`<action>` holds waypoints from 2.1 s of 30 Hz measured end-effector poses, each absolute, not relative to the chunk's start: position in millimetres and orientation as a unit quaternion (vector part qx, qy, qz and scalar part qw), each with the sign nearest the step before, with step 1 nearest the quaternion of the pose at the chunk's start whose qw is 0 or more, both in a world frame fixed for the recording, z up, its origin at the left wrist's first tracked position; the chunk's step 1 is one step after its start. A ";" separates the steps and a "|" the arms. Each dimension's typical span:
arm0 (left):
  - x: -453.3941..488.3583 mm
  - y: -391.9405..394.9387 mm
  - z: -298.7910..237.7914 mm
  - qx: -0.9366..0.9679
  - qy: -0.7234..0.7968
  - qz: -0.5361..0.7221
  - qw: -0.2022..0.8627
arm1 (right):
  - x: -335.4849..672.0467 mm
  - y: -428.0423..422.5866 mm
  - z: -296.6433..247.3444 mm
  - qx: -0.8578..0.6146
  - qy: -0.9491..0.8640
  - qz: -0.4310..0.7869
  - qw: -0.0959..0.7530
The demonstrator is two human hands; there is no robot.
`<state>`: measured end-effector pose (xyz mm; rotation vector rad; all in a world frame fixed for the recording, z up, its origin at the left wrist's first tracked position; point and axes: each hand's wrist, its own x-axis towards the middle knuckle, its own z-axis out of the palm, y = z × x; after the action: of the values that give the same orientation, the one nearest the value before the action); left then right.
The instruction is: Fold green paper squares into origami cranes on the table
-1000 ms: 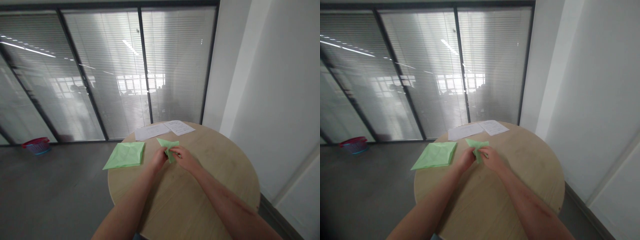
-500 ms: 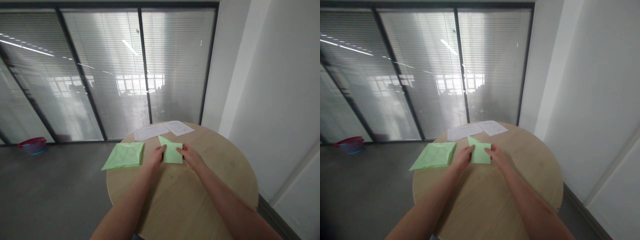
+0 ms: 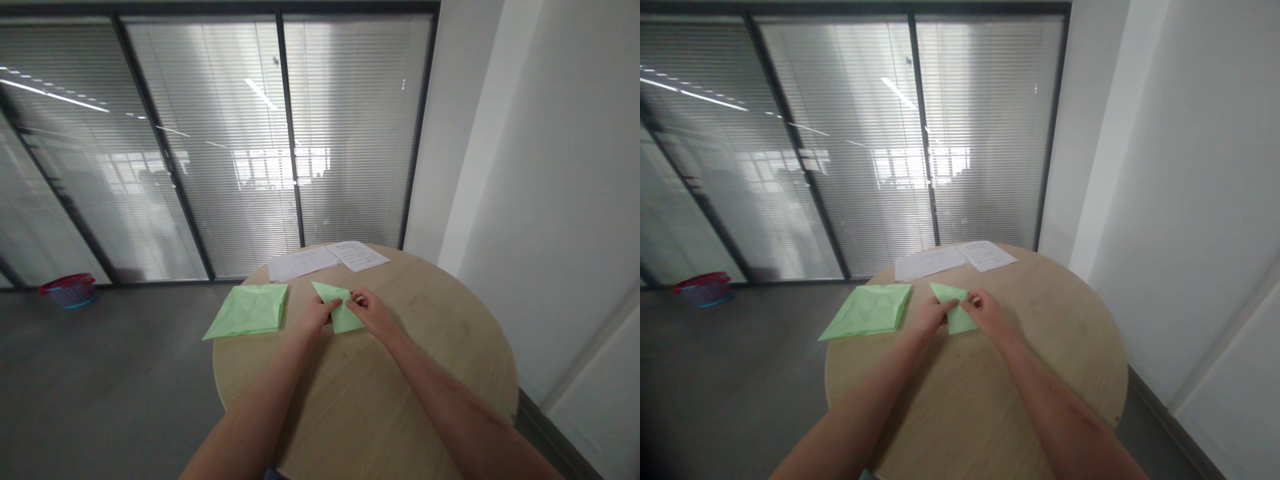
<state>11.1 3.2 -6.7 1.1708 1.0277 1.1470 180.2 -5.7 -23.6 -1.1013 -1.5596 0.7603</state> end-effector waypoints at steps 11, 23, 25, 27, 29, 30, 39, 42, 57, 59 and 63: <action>10.9 -1.9 -0.4 0.519 0.427 0.476 0.567 | 178.3 0.3 -28.1 -0.470 -0.626 0.337 0.523; 0.8 6.1 0.1 0.525 0.486 0.535 0.450 | 179.5 -6.6 -23.5 -0.396 -0.547 0.539 0.502; -1.2 7.9 0.5 0.520 0.478 0.549 0.446 | 179.0 -7.2 -23.0 -0.384 -0.545 0.550 0.503; -3.2 10.0 0.5 0.514 0.472 0.560 0.447 | 179.6 -7.3 -22.4 -0.373 -0.546 0.562 0.498; -5.1 11.9 0.2 0.508 0.474 0.568 0.442 | 181.5 -6.7 -22.3 -0.377 -0.544 0.572 0.484; -6.1 12.8 0.0 0.506 0.477 0.571 0.437 | 182.8 -6.2 -22.5 -0.386 -0.543 0.574 0.476; -11.3 15.4 -0.4 0.558 0.498 0.518 0.416 | 184.0 -7.5 -15.7 -0.407 -0.481 0.591 0.504; -7.9 10.2 3.2 0.607 0.501 0.482 0.385 | 181.0 -9.3 -14.5 -0.393 -0.500 0.588 0.500; 4.6 -4.0 5.7 0.634 0.483 0.433 0.421 | 180.2 -6.2 -20.0 -0.427 -0.558 0.476 0.529; 4.2 -4.3 5.4 0.626 0.482 0.443 0.425 | 179.9 -6.9 -19.3 -0.426 -0.562 0.478 0.524; 4.4 -3.2 2.8 0.612 0.471 0.447 0.452 | 179.5 -7.7 -18.5 -0.431 -0.562 0.479 0.519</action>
<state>4.4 -3.2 2.8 1.5114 1.1632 1.1031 179.5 -7.7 -18.5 -1.0325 -1.3467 1.1492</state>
